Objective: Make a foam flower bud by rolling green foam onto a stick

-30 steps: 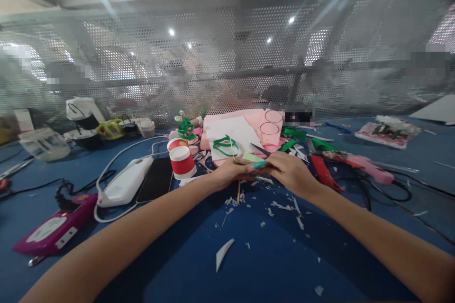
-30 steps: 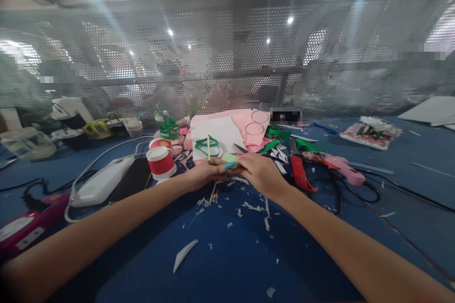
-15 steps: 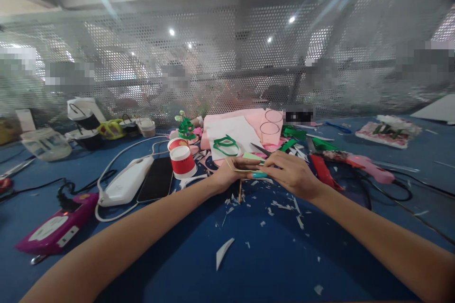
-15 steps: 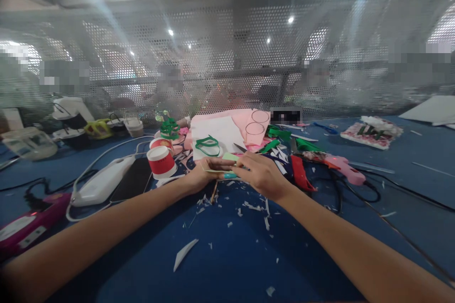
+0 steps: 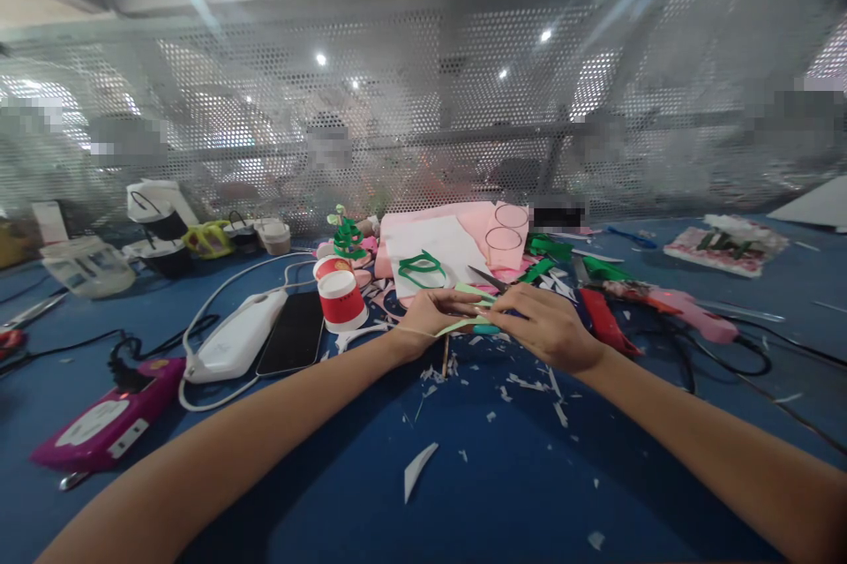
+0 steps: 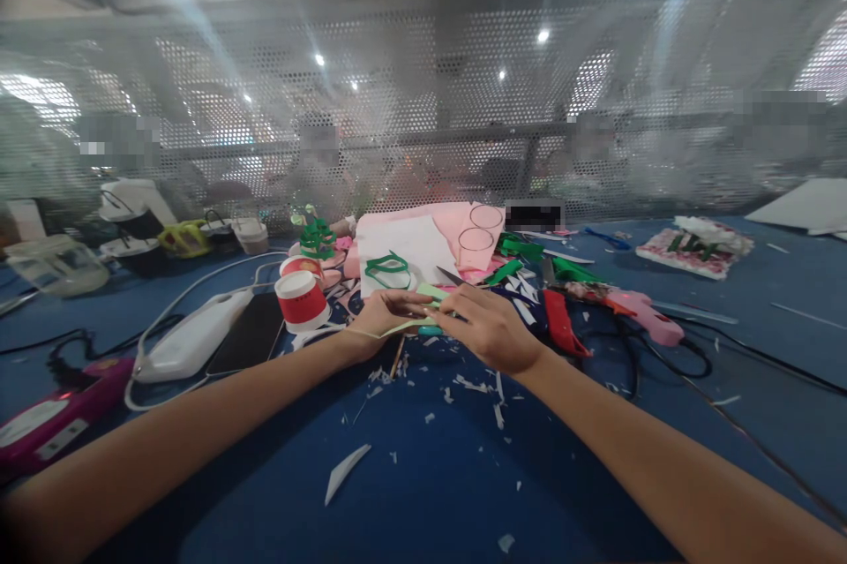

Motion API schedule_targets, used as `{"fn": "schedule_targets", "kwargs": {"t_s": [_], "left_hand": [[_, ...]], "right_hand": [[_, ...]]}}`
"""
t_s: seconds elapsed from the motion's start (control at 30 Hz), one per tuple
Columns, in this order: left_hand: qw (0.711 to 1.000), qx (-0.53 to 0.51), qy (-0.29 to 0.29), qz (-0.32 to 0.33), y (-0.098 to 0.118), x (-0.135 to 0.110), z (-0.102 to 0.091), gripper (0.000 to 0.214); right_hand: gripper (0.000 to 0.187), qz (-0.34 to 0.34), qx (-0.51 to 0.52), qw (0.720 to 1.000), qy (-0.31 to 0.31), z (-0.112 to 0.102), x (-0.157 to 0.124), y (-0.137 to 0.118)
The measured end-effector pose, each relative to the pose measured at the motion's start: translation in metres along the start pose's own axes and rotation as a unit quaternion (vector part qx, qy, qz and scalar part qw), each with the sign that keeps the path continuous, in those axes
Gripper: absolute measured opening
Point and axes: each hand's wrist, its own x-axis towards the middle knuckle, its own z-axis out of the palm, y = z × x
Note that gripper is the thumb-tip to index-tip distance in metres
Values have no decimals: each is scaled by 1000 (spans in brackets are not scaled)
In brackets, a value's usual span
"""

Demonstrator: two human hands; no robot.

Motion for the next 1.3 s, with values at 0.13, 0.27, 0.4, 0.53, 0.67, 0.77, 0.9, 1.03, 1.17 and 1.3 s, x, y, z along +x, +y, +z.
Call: {"fn": "schedule_targets", "kwargs": {"t_s": [0.13,0.27,0.4,0.53,0.67,0.77,0.9,1.03,1.17,1.3], "left_hand": [[1000,1,9,8,2,-2,2,40],[1000,5,11,21,5,-4,5,40],[999,10,14,31,8,-6,9,42],[997,14,55,61,6,-4,8,44],[987,44,108,109,4,-1,3,46],[969,128,137,159,5,-2,2,42],[939,225,158,208,7,-6,4,37],[919,273,161,235,8,-9,4,38],[903,311,147,259,8,-9,4,41],[887,344,136,275,8,-10,4,39]], "right_hand": [[18,23,-6,999,-23,-1,-1,-2],[16,56,0,998,-28,0,0,-4],[17,124,6,992,5,4,1,-5],[34,276,63,959,9,9,-1,-2],[41,394,228,889,-58,13,-4,7],[28,488,413,765,-79,17,-3,9],[27,519,566,636,-69,19,0,6],[34,478,593,646,-55,20,-1,3],[37,479,530,697,-73,22,-1,2],[32,499,489,712,-79,25,-2,1]]}}
